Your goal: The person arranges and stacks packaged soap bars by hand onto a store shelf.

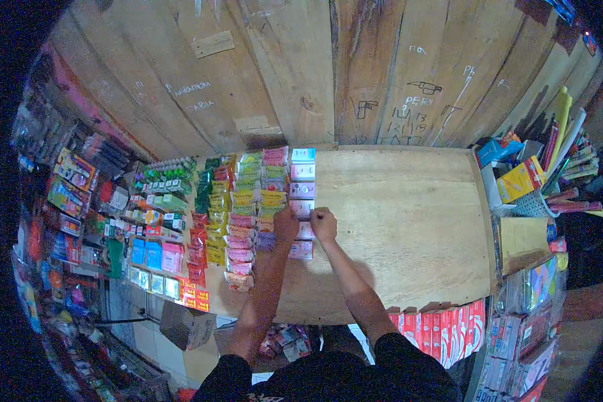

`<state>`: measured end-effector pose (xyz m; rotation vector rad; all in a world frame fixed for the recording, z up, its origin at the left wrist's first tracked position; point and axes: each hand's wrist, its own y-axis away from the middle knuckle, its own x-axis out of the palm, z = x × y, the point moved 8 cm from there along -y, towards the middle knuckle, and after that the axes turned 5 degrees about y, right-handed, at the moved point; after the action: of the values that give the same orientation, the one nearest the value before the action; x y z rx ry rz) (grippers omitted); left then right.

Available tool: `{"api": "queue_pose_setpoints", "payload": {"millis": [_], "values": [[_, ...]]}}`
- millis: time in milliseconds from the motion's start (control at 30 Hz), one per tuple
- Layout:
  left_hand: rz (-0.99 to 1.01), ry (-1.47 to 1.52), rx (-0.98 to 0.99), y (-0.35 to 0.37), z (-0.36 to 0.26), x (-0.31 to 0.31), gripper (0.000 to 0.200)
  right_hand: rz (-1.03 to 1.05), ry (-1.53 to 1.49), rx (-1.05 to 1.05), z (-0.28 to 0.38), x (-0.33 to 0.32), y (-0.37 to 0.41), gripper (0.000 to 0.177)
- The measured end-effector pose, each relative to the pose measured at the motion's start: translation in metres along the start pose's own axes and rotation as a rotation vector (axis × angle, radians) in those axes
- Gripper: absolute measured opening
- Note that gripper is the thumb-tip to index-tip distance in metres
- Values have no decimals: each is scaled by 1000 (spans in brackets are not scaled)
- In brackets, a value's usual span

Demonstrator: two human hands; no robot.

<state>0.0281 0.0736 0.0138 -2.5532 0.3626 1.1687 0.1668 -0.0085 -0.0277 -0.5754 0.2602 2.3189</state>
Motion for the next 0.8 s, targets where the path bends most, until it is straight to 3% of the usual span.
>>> {"api": "queue_pose_setpoints", "payload": {"millis": [167, 367, 467, 567, 667, 800], "values": [[20, 43, 28, -11, -6, -1, 15, 12, 40, 67, 1, 1, -9, 24], [40, 15, 41, -5, 5, 12, 13, -90, -32, -107, 6, -3, -3, 25], [40, 48, -81, -3, -15, -12, 12, -46, 53, -19, 5, -4, -2, 24], [-179, 45, 110, -9, -29, -26, 17, -70, -62, 33, -17, 3, -16, 24], [-80, 72, 74, -36, -18, -15, 19, -158, -79, -97, -1, -3, -35, 24], [-107, 30, 49, -53, -10, -2, 12, -46, 3, 3, 18, -4, -52, 23]]}}
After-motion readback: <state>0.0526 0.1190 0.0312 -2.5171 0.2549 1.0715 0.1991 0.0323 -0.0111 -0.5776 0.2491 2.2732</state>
